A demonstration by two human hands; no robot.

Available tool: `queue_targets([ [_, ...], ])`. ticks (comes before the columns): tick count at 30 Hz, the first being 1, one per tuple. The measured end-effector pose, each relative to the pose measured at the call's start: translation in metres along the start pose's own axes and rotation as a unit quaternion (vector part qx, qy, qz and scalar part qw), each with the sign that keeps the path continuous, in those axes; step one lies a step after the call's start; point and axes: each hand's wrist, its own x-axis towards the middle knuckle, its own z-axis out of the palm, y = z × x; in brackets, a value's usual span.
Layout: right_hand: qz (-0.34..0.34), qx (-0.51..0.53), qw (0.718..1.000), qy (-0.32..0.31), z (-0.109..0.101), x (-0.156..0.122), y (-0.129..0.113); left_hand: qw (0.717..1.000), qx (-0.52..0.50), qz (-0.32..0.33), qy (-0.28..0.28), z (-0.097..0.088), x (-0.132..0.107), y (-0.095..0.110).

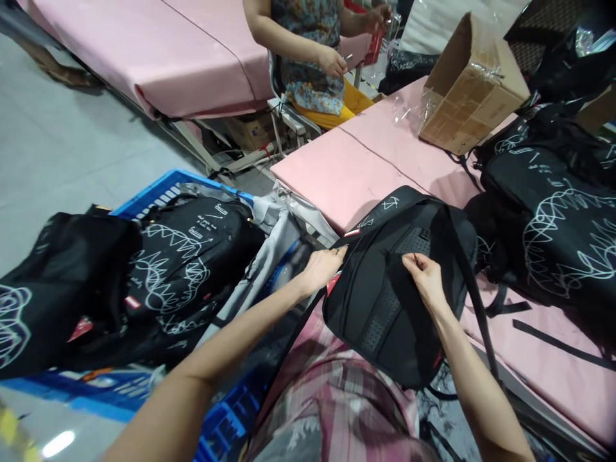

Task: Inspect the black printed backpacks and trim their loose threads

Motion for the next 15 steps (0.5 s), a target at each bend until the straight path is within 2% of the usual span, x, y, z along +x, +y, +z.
queue_targets([
  [1, -0.017, -0.048, 0.999, 0.004, 0.000, 0.005, -0.003, 1.000, -0.011, -0.005, 0.010, 0.004, 0.008, 0.011],
  [3, -0.061, -0.173, 0.983, 0.023, -0.006, 0.020, -0.008, 0.997, -0.027, 0.020, 0.069, 0.008, 0.030, 0.035],
  [5, -0.115, -0.287, 0.949, 0.054, -0.021, 0.039, -0.008, 0.986, -0.042, 0.098, 0.128, 0.007, 0.061, 0.060],
  [6, -0.140, -0.330, 0.931, 0.069, -0.032, 0.047, -0.006, 0.981, -0.049, 0.139, 0.128, 0.004, 0.078, 0.072],
  [8, -0.164, -0.399, 0.899, 0.079, -0.059, 0.061, 0.000, 0.979, -0.057, 0.182, 0.078, -0.003, 0.115, 0.095],
  [11, -0.111, -0.486, 0.866, 0.041, -0.097, 0.069, 0.007, 0.984, -0.043, 0.174, -0.022, -0.018, 0.167, 0.121],
  [13, -0.069, -0.501, 0.862, -0.015, -0.114, 0.069, 0.007, 0.982, -0.022, 0.175, -0.068, -0.029, 0.190, 0.131],
  [15, -0.074, -0.472, 0.874, -0.092, -0.122, 0.068, 0.007, 0.979, 0.008, 0.168, -0.113, -0.037, 0.199, 0.138],
])
